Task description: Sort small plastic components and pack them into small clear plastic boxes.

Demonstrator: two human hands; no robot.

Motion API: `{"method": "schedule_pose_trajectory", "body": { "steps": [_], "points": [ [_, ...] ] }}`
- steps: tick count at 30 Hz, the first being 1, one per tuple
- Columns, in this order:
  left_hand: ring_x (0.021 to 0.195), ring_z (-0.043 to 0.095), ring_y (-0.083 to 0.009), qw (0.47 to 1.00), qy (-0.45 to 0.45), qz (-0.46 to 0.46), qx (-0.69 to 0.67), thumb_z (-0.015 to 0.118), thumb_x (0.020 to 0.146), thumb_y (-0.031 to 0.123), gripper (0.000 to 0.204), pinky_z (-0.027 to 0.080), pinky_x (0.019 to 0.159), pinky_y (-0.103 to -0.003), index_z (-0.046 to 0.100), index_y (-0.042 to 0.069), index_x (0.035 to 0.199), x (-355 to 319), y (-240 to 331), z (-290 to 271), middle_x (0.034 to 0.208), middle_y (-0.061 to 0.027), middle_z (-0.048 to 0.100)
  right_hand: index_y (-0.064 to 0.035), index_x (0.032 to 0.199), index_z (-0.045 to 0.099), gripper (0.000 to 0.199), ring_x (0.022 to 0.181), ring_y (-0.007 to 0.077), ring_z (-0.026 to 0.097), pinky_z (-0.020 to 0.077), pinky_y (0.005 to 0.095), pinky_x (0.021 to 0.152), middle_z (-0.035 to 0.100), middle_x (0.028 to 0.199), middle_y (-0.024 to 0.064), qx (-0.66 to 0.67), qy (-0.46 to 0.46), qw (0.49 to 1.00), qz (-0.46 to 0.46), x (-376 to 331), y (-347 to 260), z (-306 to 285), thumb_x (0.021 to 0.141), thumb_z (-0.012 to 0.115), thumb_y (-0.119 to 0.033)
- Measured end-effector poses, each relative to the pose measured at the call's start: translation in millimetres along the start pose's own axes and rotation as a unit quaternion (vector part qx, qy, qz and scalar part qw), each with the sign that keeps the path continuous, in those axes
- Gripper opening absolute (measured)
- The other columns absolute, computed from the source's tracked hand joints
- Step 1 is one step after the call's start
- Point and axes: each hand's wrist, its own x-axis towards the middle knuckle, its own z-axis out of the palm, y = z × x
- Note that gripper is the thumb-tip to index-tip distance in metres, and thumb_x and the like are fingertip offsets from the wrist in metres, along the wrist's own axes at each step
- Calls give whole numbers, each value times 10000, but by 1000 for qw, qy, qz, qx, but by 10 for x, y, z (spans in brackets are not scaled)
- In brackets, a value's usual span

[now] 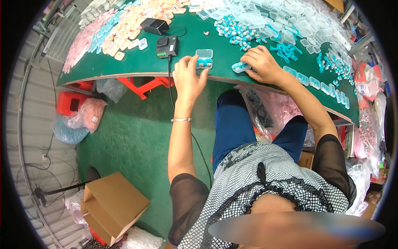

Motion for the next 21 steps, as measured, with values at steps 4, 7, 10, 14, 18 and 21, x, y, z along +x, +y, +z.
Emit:
{"method": "schedule_pose_trajectory", "body": {
  "steps": [4,7,10,14,18,21],
  "points": [
    [1013,551,-331,995,-35,63,-75,786,717,243,561,452,848,-437,576,56,1202,-20,337,60,1121,-145,570,-84,1007,604,359,967,239,586,401,401,869,625,961,70,5,5,1000,16,67,-54,30,671,724,-121],
    [974,574,-319,989,-56,90,-108,789,718,235,568,461,827,-420,570,37,1203,-13,534,295,1095,-136,580,-73,1024,599,378,983,252,585,400,410,889,625,983,76,9,1,1000,18,84,-103,5,669,725,-103],
    [926,591,-315,988,-49,84,-121,769,743,176,450,480,786,-414,599,25,1131,-13,573,378,1017,-126,598,-60,1033,596,373,980,273,584,406,423,898,623,992,87,30,-4,999,18,65,-123,-29,682,720,-78],
    [842,607,-320,980,-51,108,-162,756,755,129,298,494,717,-403,636,15,1003,5,558,433,913,-120,614,-43,1006,610,297,913,296,583,433,418,847,617,945,108,84,13,996,13,-17,-134,17,726,705,-71],
    [806,609,-315,976,-30,125,-176,759,747,126,269,494,684,-399,648,14,965,24,553,443,878,-116,614,-48,963,624,267,863,302,595,457,393,775,613,883,109,81,34,996,16,-48,-130,54,718,709,-113],
    [830,608,-306,980,-51,110,-158,768,733,131,299,488,704,-397,649,27,986,16,574,423,910,-112,619,-63,991,622,299,900,289,597,445,397,810,619,920,96,77,15,997,27,-77,-119,37,712,715,-116]
  ]
}}
